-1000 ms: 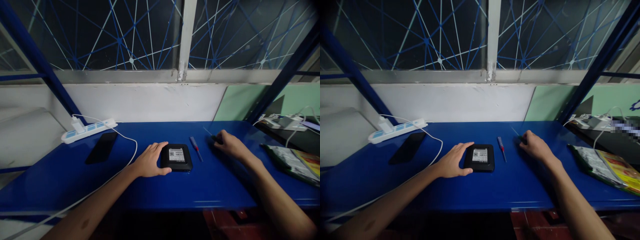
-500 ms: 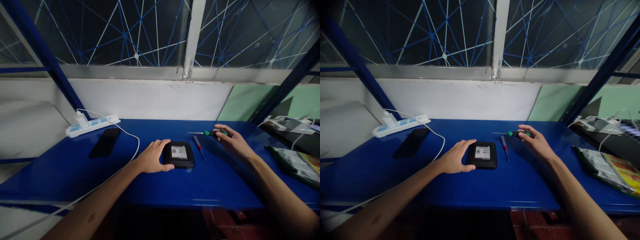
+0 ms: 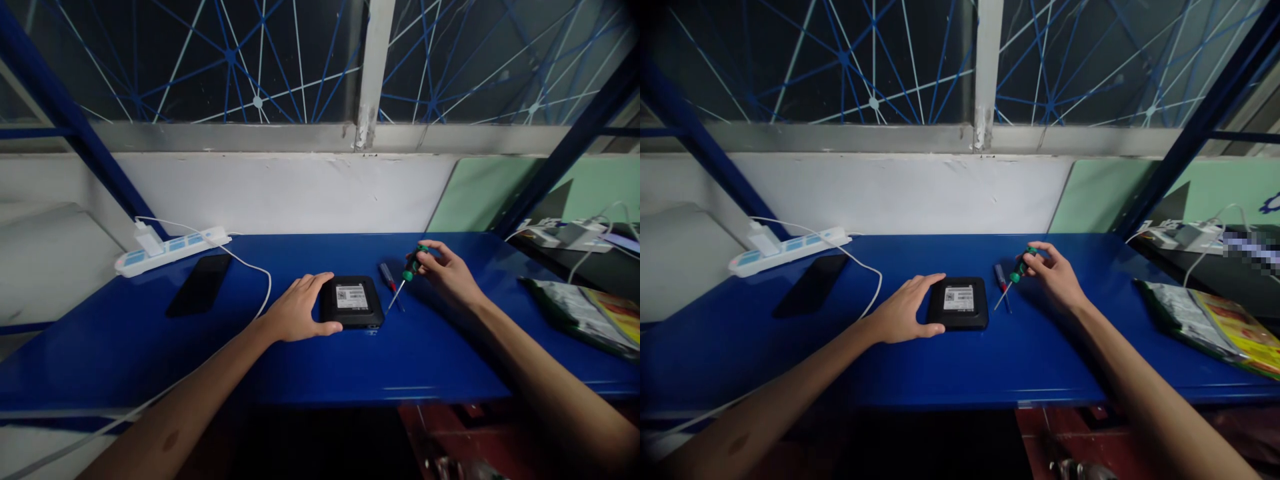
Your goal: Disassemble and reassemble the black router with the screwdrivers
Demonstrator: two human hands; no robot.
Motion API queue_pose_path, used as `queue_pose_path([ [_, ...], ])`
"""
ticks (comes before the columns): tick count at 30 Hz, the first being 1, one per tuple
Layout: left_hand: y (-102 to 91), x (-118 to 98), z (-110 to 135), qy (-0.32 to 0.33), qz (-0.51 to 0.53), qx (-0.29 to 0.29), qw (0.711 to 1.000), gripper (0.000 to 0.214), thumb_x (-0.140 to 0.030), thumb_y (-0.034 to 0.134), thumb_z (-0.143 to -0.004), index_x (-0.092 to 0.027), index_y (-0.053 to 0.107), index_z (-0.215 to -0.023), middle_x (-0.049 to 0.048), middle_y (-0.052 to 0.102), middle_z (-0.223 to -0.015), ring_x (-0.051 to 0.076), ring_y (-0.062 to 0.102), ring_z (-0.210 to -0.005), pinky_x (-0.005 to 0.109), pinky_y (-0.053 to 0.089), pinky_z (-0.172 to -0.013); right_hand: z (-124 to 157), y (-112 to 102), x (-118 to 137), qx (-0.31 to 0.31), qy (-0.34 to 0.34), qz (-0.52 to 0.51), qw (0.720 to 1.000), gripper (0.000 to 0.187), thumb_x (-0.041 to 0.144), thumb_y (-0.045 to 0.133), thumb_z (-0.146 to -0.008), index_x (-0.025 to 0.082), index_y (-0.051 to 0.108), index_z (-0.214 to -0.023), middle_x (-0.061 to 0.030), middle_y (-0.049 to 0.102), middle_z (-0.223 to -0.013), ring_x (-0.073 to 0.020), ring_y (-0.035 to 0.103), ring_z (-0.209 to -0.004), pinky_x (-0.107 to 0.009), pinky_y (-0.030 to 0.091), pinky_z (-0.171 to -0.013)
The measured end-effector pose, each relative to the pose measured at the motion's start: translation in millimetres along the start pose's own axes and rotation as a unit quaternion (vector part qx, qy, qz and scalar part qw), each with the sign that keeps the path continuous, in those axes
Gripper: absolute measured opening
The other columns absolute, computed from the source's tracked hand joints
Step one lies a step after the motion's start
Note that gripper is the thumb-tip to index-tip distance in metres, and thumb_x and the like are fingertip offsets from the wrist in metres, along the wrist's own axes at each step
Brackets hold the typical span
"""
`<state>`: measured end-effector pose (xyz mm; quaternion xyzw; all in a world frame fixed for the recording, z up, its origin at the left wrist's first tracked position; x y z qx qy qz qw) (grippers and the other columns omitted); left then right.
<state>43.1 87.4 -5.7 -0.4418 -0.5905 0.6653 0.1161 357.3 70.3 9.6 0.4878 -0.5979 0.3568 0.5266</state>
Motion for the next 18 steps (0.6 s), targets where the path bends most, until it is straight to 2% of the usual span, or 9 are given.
queue_pose_path([
  [6, -0.4, -0.3, -0.4, 0.007, 0.003, -0.006, 1.000, 0.102, -0.066, 0.067, -0.074, -0.028, 0.021, -0.156, 0.0161, 0.041, -0.150, 0.045, 0.042, -0.134, 0.065, 0.037, -0.106, 1.8, 4.2, 5.0, 0.007, -0.017, 0.015, 1.000, 0.047, 0.049, 0.081, -0.069, 0.026, 0.058, -0.103, 0.0001, 0.073, -0.083, -0.0134, 0.063, -0.063, -0.030, 0.054, -0.065],
  [18, 0.3, 2.0, 0.0, 0.004, 0.004, 0.000, 1.000, 0.101, -0.067, 0.067, -0.075, -0.026, 0.022, -0.156, 0.0167, 0.040, -0.151, 0.045, 0.040, -0.136, 0.064, 0.036, -0.107, 2.1, 1.8, 7.2, 0.003, -0.044, 0.027, 0.999, 0.046, 0.047, 0.081, -0.071, 0.027, 0.058, -0.105, -0.0015, 0.075, -0.090, -0.0169, 0.071, -0.077, -0.031, 0.057, -0.068],
])
Point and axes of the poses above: each hand's wrist, its own z-axis away from the middle knuckle, its own y-axis out of the palm, x = y × z, the point moved 6 cm from there along -z, towards the middle knuckle
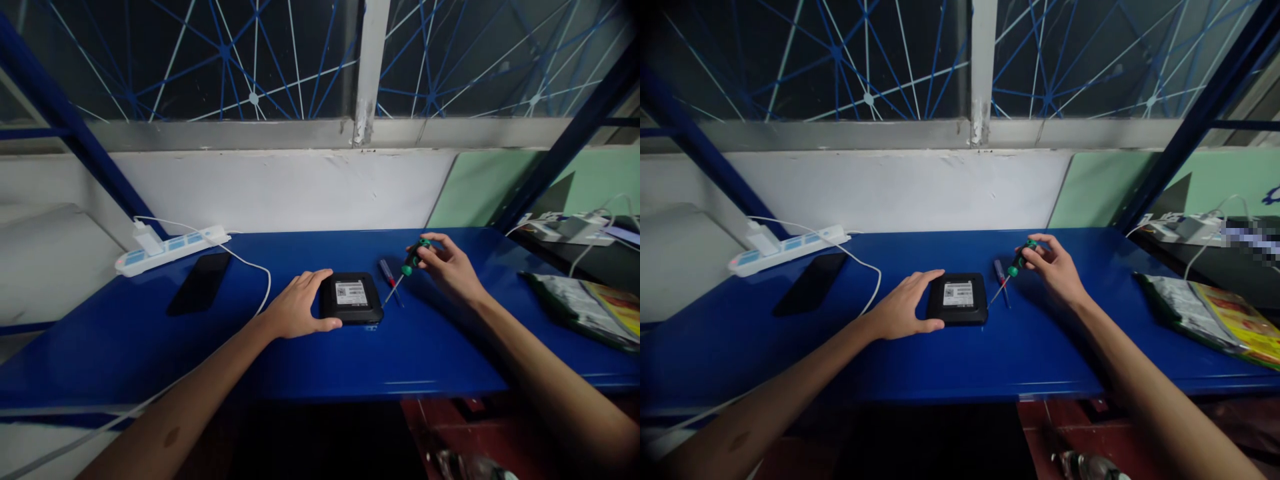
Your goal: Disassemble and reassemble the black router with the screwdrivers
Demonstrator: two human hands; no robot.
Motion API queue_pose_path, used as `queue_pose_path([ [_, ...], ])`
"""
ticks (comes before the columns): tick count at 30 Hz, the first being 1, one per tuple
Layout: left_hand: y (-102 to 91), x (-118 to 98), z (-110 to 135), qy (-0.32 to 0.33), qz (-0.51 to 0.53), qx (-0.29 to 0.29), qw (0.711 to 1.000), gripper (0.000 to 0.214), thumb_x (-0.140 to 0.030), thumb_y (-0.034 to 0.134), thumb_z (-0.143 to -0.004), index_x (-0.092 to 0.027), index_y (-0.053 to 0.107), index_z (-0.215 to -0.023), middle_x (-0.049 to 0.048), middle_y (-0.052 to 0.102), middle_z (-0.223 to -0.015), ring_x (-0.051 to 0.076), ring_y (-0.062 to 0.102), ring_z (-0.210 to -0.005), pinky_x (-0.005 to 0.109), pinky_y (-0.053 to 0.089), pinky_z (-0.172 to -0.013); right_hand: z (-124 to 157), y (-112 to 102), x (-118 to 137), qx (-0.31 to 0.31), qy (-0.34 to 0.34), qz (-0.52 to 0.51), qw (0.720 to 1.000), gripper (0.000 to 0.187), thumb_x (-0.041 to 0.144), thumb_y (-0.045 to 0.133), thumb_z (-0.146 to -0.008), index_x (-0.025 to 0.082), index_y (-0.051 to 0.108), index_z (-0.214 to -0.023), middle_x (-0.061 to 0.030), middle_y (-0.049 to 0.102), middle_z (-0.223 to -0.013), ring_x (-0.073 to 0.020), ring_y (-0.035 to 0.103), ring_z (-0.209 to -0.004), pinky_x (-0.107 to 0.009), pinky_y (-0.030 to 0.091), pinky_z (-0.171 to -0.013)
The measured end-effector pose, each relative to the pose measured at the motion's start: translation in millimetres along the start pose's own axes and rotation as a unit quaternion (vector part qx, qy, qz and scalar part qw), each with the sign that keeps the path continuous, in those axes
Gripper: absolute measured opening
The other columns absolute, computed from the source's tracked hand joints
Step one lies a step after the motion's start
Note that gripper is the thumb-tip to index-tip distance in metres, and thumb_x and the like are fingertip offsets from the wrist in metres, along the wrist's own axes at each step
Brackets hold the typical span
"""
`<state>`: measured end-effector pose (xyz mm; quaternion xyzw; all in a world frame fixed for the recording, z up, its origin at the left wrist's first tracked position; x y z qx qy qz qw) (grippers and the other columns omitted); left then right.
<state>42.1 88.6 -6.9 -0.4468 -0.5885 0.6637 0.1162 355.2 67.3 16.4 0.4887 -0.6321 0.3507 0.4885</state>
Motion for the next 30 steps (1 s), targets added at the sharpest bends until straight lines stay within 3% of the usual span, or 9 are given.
queue_pose_path([
  [4, -0.4, -1, -1, -0.007, 0.000, 0.001, 1.000, 0.102, -0.068, 0.066, -0.074, -0.025, 0.022, -0.156, 0.0166, 0.040, -0.151, 0.045, 0.039, -0.136, 0.065, 0.035, -0.107, 2, 0, 7, 0.002, -0.028, 0.012, 1.000, 0.043, 0.044, 0.080, -0.073, 0.028, 0.059, -0.106, -0.0011, 0.075, -0.092, -0.0181, 0.072, -0.082, -0.032, 0.058, -0.069],
  [8, -0.9, -2, -1, -0.015, 0.001, 0.007, 1.000, 0.104, -0.067, 0.067, -0.073, -0.023, 0.023, -0.156, 0.0163, 0.039, -0.153, 0.045, 0.037, -0.137, 0.063, 0.035, -0.109, 18, 1, 30, -0.030, -0.097, 0.062, 0.993, 0.036, 0.040, 0.081, -0.075, 0.026, 0.060, -0.101, -0.0013, 0.074, -0.084, -0.0195, 0.071, -0.077, -0.033, 0.059, -0.065],
  [12, -1.3, -2, 0, -0.018, 0.005, 0.010, 1.000, 0.104, -0.068, 0.067, -0.073, -0.023, 0.023, -0.156, 0.0164, 0.041, -0.151, 0.044, 0.040, -0.135, 0.062, 0.037, -0.108, 49, -3, 54, -0.109, -0.181, 0.159, 0.964, 0.037, 0.037, 0.082, -0.074, 0.026, 0.059, -0.101, -0.0015, 0.073, -0.085, -0.0210, 0.072, -0.073, -0.039, 0.061, -0.070],
  [15, -0.3, 0, -1, -0.019, 0.007, 0.010, 1.000, 0.105, -0.068, 0.067, -0.073, -0.023, 0.023, -0.156, 0.0171, 0.041, -0.149, 0.044, 0.041, -0.133, 0.063, 0.036, -0.107, 69, -4, 58, -0.145, -0.205, 0.236, 0.939, 0.043, 0.039, 0.083, -0.075, 0.027, 0.057, -0.107, -0.0037, 0.073, -0.092, -0.0236, 0.074, -0.077, -0.041, 0.061, -0.072],
  [18, 1.5, 2, -1, -0.019, 0.009, 0.011, 1.000, 0.105, -0.069, 0.066, -0.072, -0.024, 0.022, -0.156, 0.0168, 0.042, -0.148, 0.044, 0.041, -0.133, 0.063, 0.037, -0.106, 84, -5, 57, -0.170, -0.225, 0.249, 0.926, 0.046, 0.039, 0.082, -0.075, 0.028, 0.055, -0.110, -0.0052, 0.071, -0.100, -0.0238, 0.074, -0.079, -0.041, 0.062, -0.071],
  [24, 1.8, 1, -1, -0.017, 0.010, 0.008, 1.000, 0.104, -0.068, 0.067, -0.072, -0.024, 0.023, -0.156, 0.0160, 0.043, -0.147, 0.044, 0.040, -0.132, 0.061, 0.037, -0.107, 101, -4, 58, -0.151, -0.220, 0.189, 0.945, 0.039, 0.034, 0.079, -0.078, 0.034, 0.047, -0.100, -0.0026, 0.069, -0.097, -0.0277, 0.072, -0.093, -0.048, 0.061, -0.080],
  [30, 2.8, 4, -2, -0.016, 0.017, 0.007, 1.000, 0.107, -0.069, 0.069, -0.069, -0.026, 0.023, -0.156, 0.0162, 0.044, -0.143, 0.044, 0.043, -0.129, 0.060, 0.037, -0.105, 118, -34, 50, -0.157, -0.140, 0.232, 0.950, 0.043, 0.040, 0.083, -0.072, 0.030, 0.045, -0.091, -0.0010, 0.073, -0.088, -0.0261, 0.073, -0.086, -0.040, 0.060, -0.077],
])
Point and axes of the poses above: each hand's wrist, its own z-axis away from the middle knuckle, its own y-axis out of the palm, x = y × z, the point moved 6 cm from there along -z, towards the middle knuckle
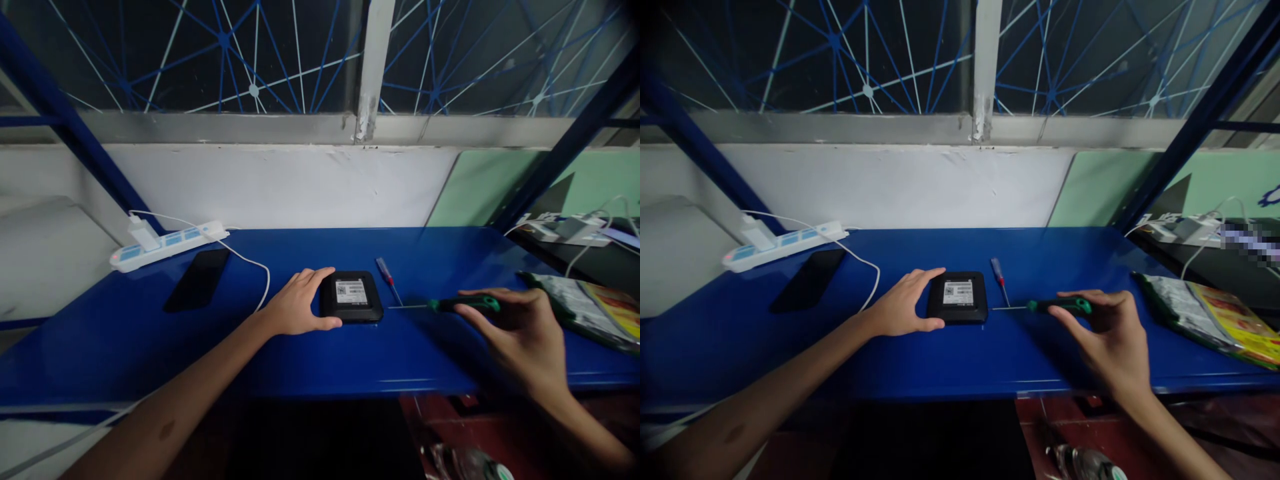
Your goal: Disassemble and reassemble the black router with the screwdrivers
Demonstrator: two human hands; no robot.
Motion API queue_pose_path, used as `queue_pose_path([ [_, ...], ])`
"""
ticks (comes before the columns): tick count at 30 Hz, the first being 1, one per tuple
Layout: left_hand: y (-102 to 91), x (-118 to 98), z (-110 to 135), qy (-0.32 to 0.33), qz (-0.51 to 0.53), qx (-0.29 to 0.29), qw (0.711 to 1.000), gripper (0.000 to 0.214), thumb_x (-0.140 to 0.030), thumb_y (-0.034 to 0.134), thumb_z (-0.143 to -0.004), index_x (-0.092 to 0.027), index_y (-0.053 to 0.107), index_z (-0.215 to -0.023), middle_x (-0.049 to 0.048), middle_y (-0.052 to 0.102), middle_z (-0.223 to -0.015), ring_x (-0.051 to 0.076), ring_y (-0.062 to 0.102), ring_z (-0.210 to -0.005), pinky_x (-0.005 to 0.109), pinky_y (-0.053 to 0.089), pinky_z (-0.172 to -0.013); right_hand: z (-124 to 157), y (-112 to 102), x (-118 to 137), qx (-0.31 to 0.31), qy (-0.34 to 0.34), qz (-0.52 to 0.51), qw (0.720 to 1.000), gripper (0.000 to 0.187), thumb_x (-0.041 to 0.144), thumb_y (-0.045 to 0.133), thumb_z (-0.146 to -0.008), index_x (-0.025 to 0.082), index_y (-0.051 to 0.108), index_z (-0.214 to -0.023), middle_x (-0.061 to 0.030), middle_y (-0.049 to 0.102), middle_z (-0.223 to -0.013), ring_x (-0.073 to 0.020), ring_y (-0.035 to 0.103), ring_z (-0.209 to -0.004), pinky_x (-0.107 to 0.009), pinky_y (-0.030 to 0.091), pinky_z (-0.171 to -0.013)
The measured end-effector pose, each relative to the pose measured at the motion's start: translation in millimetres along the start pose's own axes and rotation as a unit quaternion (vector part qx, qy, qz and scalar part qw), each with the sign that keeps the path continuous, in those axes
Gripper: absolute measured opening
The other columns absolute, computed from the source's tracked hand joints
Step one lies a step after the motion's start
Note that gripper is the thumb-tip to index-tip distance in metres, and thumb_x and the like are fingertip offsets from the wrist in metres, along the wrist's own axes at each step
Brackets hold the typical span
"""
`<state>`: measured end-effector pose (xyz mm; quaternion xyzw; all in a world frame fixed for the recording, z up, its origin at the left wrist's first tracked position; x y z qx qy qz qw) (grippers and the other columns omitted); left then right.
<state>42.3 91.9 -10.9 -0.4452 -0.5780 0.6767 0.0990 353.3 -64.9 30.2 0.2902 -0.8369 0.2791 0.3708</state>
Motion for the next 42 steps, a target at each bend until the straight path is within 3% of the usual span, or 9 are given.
queue_pose_path([
  [4, 0.2, 2, -1, 0.000, 0.005, -0.001, 1.000, 0.107, -0.068, 0.071, -0.068, -0.030, 0.022, -0.155, 0.0150, 0.045, -0.141, 0.044, 0.044, -0.128, 0.061, 0.038, -0.103, 18, -17, -27, 0.053, 0.034, 0.098, 0.993, 0.044, 0.053, 0.082, -0.069, 0.026, 0.052, -0.088, -0.0013, 0.073, -0.085, -0.0226, 0.073, -0.076, -0.032, 0.058, -0.067],
  [6, 0.1, 3, -1, -0.001, 0.006, 0.000, 1.000, 0.107, -0.067, 0.071, -0.067, -0.029, 0.023, -0.155, 0.0152, 0.045, -0.140, 0.044, 0.045, -0.127, 0.061, 0.039, -0.102, 25, -18, -32, 0.085, 0.015, 0.149, 0.985, 0.048, 0.058, 0.079, -0.071, 0.024, 0.060, -0.099, -0.0028, 0.073, -0.088, -0.0231, 0.073, -0.077, -0.034, 0.058, -0.070],
  [9, 0.0, 2, -1, -0.002, 0.004, 0.001, 1.000, 0.108, -0.067, 0.072, -0.067, -0.028, 0.024, -0.155, 0.0152, 0.045, -0.140, 0.044, 0.045, -0.127, 0.061, 0.039, -0.103, 31, -2, -27, 0.190, -0.031, 0.179, 0.965, 0.038, 0.055, 0.074, -0.080, 0.025, 0.068, -0.102, -0.0031, 0.074, -0.091, -0.0220, 0.073, -0.079, -0.033, 0.056, -0.073],
  [11, -0.1, 2, -1, -0.002, 0.000, -0.001, 1.000, 0.108, -0.068, 0.072, -0.067, -0.028, 0.024, -0.155, 0.0153, 0.044, -0.141, 0.044, 0.044, -0.128, 0.060, 0.037, -0.105, 28, 6, -17, 0.220, -0.059, 0.169, 0.959, 0.032, 0.051, 0.072, -0.083, 0.026, 0.071, -0.102, -0.0021, 0.073, -0.091, -0.0206, 0.071, -0.080, -0.032, 0.055, -0.075],
  [16, -0.4, 1, 0, -0.001, 0.000, -0.004, 1.000, 0.106, -0.067, 0.071, -0.068, -0.030, 0.022, -0.155, 0.0152, 0.046, -0.139, 0.043, 0.044, -0.129, 0.061, 0.038, -0.104, -8, -5, -9, 0.106, 0.008, 0.117, 0.987, 0.042, 0.060, 0.074, -0.075, 0.027, 0.065, -0.099, -0.0025, 0.072, -0.096, -0.0225, 0.070, -0.084, -0.034, 0.055, -0.077],
  [20, -0.9, 1, 0, -0.002, 0.007, -0.005, 1.000, 0.104, -0.067, 0.071, -0.069, -0.029, 0.025, -0.154, 0.0155, 0.045, -0.140, 0.044, 0.044, -0.128, 0.062, 0.039, -0.103, -30, -7, -10, 0.109, 0.063, 0.130, 0.984, 0.045, 0.065, 0.075, -0.069, 0.026, 0.068, -0.089, -0.0025, 0.072, -0.087, -0.0224, 0.067, -0.077, -0.035, 0.052, -0.070],
  [26, -2.6, -1, 0, -0.009, 0.006, -0.006, 1.000, 0.105, -0.070, 0.070, -0.069, -0.028, 0.026, -0.154, 0.0162, 0.046, -0.139, 0.043, 0.045, -0.128, 0.061, 0.039, -0.103, -45, 5, -7, 0.102, 0.104, 0.036, 0.989, 0.050, 0.058, 0.081, -0.066, 0.027, 0.068, -0.102, -0.0025, 0.076, -0.087, -0.0212, 0.070, -0.074, -0.034, 0.057, -0.071],
  [33, -2.0, -1, 0, -0.012, 0.005, -0.005, 1.000, 0.107, -0.072, 0.070, -0.069, -0.025, 0.026, -0.154, 0.0171, 0.044, -0.142, 0.042, 0.044, -0.129, 0.060, 0.039, -0.104, -50, 18, -4, 0.121, 0.087, 0.008, 0.989, 0.046, 0.056, 0.081, -0.069, 0.028, 0.068, -0.103, -0.0022, 0.077, -0.091, -0.0218, 0.072, -0.074, -0.039, 0.058, -0.079],
  [42, -1.6, 0, 0, -0.006, 0.013, -0.007, 1.000, 0.105, -0.067, 0.071, -0.068, -0.029, 0.024, -0.155, 0.0154, 0.046, -0.141, 0.043, 0.045, -0.129, 0.062, 0.041, -0.103, -50, 16, 6, 0.130, 0.042, 0.085, 0.987, 0.046, 0.062, 0.075, -0.072, 0.032, 0.067, -0.105, -0.0026, 0.077, -0.093, -0.0291, 0.073, -0.083, -0.045, 0.057, -0.083],
])
Point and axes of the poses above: each hand's wrist, its own z-axis away from the middle knuckle, its own y-axis out of the palm, x = y × z, the point moved 6 cm from there along -z, towards the middle knuckle
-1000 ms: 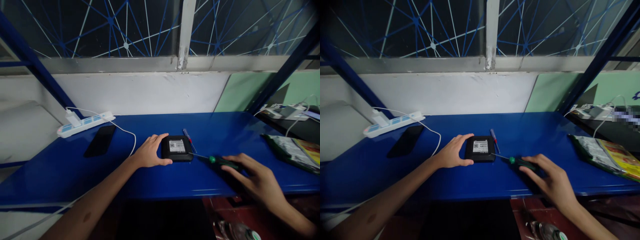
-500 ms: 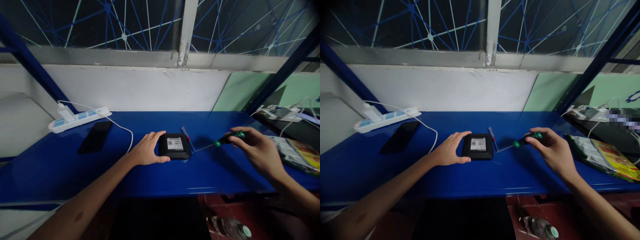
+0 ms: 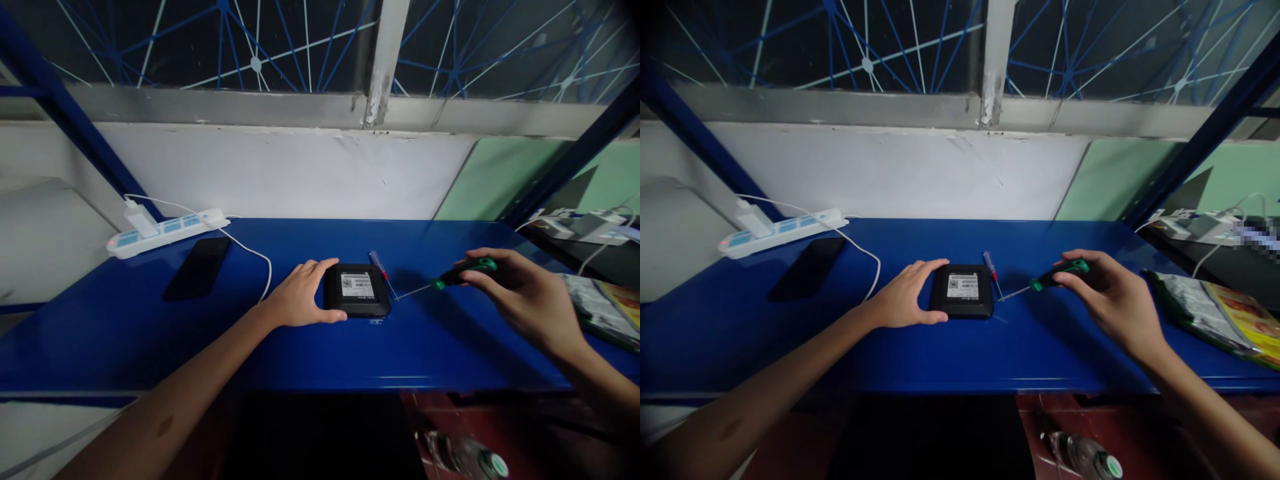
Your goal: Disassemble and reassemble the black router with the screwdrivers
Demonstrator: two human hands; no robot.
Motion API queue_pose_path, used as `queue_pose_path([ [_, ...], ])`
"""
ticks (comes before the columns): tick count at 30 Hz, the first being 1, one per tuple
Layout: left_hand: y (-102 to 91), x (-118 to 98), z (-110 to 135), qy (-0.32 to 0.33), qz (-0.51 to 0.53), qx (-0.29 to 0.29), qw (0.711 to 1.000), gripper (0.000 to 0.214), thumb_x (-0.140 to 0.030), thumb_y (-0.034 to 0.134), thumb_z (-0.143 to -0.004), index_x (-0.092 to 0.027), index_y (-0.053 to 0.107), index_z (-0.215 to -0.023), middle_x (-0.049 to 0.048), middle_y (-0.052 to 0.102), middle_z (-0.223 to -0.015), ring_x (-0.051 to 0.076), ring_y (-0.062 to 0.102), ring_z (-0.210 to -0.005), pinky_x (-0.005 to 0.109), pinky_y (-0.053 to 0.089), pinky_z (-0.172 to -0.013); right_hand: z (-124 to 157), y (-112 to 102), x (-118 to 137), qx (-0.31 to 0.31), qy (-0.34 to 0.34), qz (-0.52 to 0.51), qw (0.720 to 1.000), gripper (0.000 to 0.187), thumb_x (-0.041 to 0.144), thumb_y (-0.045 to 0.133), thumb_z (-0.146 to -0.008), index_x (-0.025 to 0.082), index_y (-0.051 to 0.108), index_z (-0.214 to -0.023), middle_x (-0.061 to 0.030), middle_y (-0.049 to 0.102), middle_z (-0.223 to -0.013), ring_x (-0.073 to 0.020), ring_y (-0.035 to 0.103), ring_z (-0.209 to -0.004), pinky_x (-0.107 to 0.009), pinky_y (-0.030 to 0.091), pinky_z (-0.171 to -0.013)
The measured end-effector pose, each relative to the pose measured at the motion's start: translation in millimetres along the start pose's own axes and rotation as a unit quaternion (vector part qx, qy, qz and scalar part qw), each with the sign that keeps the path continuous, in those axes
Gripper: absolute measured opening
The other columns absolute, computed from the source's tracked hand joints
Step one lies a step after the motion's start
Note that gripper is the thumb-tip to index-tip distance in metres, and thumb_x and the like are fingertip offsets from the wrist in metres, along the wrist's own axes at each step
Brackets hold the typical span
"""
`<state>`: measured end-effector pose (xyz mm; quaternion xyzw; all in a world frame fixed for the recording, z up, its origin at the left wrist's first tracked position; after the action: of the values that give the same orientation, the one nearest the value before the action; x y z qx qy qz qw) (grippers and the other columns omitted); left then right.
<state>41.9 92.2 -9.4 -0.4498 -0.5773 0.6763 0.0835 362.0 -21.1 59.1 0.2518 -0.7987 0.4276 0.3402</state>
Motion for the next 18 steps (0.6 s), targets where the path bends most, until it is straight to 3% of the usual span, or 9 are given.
queue_pose_path([
  [4, 1.3, 2, 0, 0.001, 0.003, 0.002, 1.000, 0.106, -0.067, 0.071, -0.068, -0.028, 0.025, -0.155, 0.0155, 0.045, -0.141, 0.043, 0.044, -0.129, 0.060, 0.040, -0.103, -4, -1, 15, 0.029, -0.053, 0.086, 0.994, 0.046, 0.061, 0.068, -0.080, 0.030, 0.069, -0.114, -0.0045, 0.078, -0.097, -0.0287, 0.074, -0.084, -0.041, 0.057, -0.077],
  [9, 1.1, 3, 0, -0.001, -0.001, 0.000, 1.000, 0.107, -0.068, 0.072, -0.067, -0.030, 0.024, -0.155, 0.0146, 0.046, -0.140, 0.044, 0.044, -0.128, 0.061, 0.040, -0.102, -7, 10, 54, 0.048, -0.167, 0.139, 0.975, 0.050, 0.059, 0.065, -0.085, 0.032, 0.065, -0.126, -0.0045, 0.078, -0.105, -0.0320, 0.074, -0.092, -0.045, 0.056, -0.087],
  [13, 0.9, 1, 0, -0.008, -0.001, 0.010, 1.000, 0.109, -0.071, 0.071, -0.066, -0.029, 0.025, -0.155, 0.0149, 0.047, -0.139, 0.044, 0.045, -0.126, 0.060, 0.040, -0.101, -9, 20, 69, 0.064, -0.174, 0.126, 0.974, 0.047, 0.058, 0.067, -0.084, 0.035, 0.067, -0.125, -0.0031, 0.078, -0.104, -0.0289, 0.074, -0.082, -0.042, 0.058, -0.079],
  [18, 0.3, -1, -1, -0.005, -0.009, 0.013, 1.000, 0.109, -0.072, 0.070, -0.068, -0.027, 0.024, -0.155, 0.0155, 0.045, -0.141, 0.043, 0.044, -0.128, 0.059, 0.039, -0.104, -7, 13, 61, 0.067, -0.153, 0.122, 0.978, 0.043, 0.061, 0.066, -0.083, 0.034, 0.068, -0.118, -0.0023, 0.079, -0.098, -0.0288, 0.075, -0.084, -0.040, 0.058, -0.076],
])
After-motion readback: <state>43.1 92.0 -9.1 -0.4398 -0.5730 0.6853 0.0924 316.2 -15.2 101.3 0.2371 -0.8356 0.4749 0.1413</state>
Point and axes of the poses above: each hand's wrist, its own z-axis away from the middle knuckle, its own y-axis out of the palm, x = y × z, the point moved 6 cm from there along -z, towards the middle knuckle
